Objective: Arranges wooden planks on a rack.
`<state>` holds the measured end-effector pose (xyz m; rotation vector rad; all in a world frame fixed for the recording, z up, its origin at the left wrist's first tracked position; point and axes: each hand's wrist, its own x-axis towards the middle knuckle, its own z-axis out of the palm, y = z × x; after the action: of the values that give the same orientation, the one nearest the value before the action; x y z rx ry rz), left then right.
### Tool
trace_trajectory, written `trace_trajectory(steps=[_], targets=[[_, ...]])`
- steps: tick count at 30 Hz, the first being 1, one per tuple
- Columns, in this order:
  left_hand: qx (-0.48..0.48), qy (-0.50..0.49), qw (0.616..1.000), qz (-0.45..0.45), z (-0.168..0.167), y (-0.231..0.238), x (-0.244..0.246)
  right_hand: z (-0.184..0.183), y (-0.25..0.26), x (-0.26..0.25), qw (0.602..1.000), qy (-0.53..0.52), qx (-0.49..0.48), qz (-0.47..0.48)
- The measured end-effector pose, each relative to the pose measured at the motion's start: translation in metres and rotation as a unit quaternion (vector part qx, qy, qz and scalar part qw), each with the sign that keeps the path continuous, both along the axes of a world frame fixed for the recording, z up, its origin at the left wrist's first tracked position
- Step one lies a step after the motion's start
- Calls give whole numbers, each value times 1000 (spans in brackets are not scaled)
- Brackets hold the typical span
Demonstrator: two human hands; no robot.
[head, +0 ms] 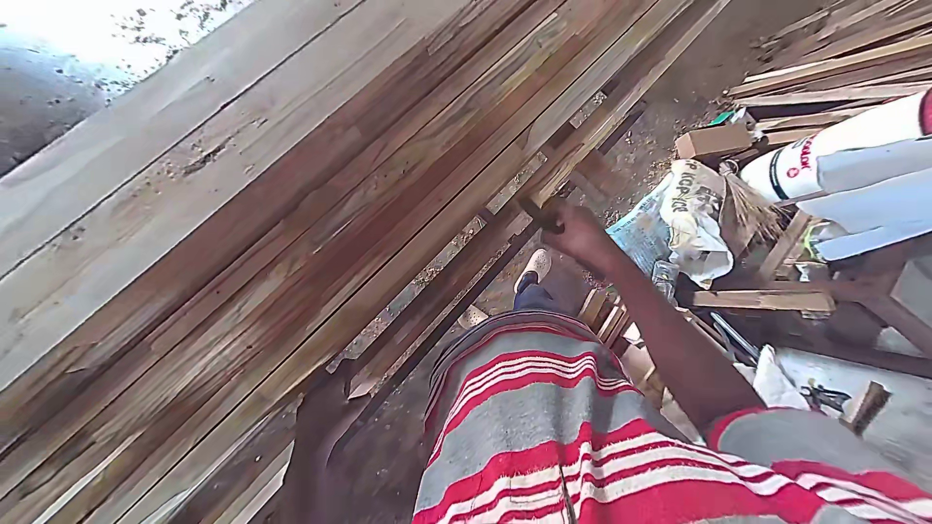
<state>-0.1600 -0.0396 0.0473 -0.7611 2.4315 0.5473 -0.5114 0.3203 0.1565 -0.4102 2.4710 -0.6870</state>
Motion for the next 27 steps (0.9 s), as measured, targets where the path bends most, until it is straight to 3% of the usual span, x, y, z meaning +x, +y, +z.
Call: trace_trajectory(steps=[3,7,9,11,18,22,24,27], targets=[[-22,-16,1000,6,1,4,-2,25,-10,-54,973,104,107,175],[-20,-27,999,23,3,6,-2,37,-43,-97,867,168,217,417],[-24,-43,998,33,0,5,-1,33,-55,-100,821,184,233,487],[-22,-39,998,37,-2,5,-1,28,-58,-102,793,206,241,521],[-1,-19,999,38,-4,0,2,56,-48,-136,772,178,352,497],[30,-16,999,33,-13,-11,5,72,-24,-173,795,144,418,416],[61,-24,997,31,-8,-14,2,71,-3,-189,845,91,394,351],[90,-25,995,30,-5,-19,-1,60,35,-185,931,13,250,267]])
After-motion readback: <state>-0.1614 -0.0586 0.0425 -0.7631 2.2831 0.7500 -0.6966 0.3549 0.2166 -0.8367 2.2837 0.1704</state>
